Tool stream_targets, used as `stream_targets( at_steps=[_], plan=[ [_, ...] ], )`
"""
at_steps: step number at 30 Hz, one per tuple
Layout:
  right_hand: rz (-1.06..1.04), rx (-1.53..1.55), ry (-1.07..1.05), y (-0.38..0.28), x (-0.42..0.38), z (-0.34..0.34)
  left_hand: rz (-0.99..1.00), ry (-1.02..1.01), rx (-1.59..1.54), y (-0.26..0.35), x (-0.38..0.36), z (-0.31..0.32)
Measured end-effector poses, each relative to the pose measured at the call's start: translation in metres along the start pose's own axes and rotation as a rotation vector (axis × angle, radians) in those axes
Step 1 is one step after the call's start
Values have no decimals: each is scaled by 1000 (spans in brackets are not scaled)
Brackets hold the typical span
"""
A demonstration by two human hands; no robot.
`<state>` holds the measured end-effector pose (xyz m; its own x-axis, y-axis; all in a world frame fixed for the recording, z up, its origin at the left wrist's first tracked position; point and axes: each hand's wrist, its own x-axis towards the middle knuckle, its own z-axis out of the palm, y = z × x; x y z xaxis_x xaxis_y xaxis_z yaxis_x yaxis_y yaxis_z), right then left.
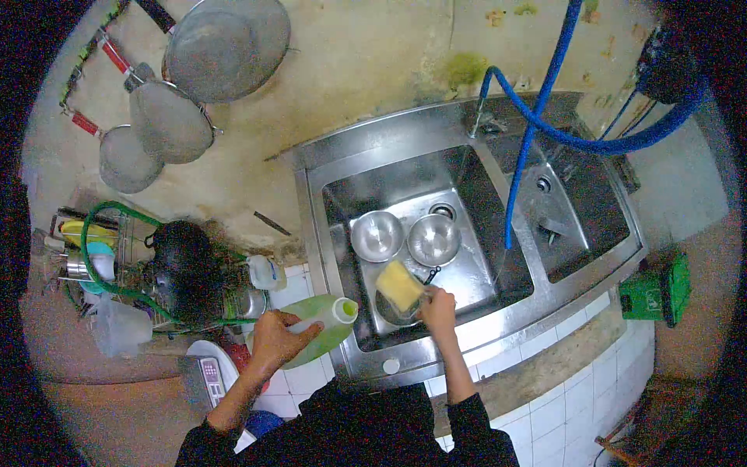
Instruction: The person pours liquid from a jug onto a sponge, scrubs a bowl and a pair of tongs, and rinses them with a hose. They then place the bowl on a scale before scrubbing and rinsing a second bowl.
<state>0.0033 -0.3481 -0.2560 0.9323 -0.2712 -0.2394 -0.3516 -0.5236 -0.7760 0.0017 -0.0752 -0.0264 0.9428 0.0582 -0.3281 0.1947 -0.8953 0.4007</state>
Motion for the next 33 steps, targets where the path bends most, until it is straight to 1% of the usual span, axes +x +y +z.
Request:
stream_targets(
  at_steps=[2, 5, 6, 8, 9, 12, 14, 19, 22, 26, 28, 30, 31, 33],
  plan=[
    [-33, -31, 37, -22, -20, -1, 86, 13, 38, 1, 4, 7],
    [-58, 11, 26, -18, -35, 8, 61, -60, 78, 12, 11, 10],
    [-48, 16, 28, -23, -39, 6, 64, -67, 86, 13, 14, 13],
    [-95, 32, 24, -37, -48, -5, 94, -47, 106, 17, 17, 21],
    [-51, 20, 30, -37, -50, -6, 94, -55, 110, 20, 18, 23],
    [-60, 77, 55, -27, -53, -2, 89, -83, 204, 29, 21, 27],
    [-41, 93, 44, -25, -56, -6, 101, -25, 106, 33, 20, 28],
    [-46, 193, 61, -31, -57, -18, 103, -25, 98, 32, 19, 30],
    [-16, 184, -2, -36, -57, -24, 106, -16, 107, 31, 18, 30],
    [-44, 211, 3, -28, -55, -15, 138, -3, 96, 30, 16, 30],
    [-54, 203, 4, -27, -55, -15, 103, -9, 110, 31, 16, 28],
    [-163, 157, 0, -29, -55, -19, 70, -17, 125, 29, 15, 28],
    [-164, 159, 0, -30, -55, -21, 72, 10, 101, 25, 15, 29],
    [-48, 298, -92, -34, -56, -25, 70, 38, 78, 22, 13, 25]
  ],
)
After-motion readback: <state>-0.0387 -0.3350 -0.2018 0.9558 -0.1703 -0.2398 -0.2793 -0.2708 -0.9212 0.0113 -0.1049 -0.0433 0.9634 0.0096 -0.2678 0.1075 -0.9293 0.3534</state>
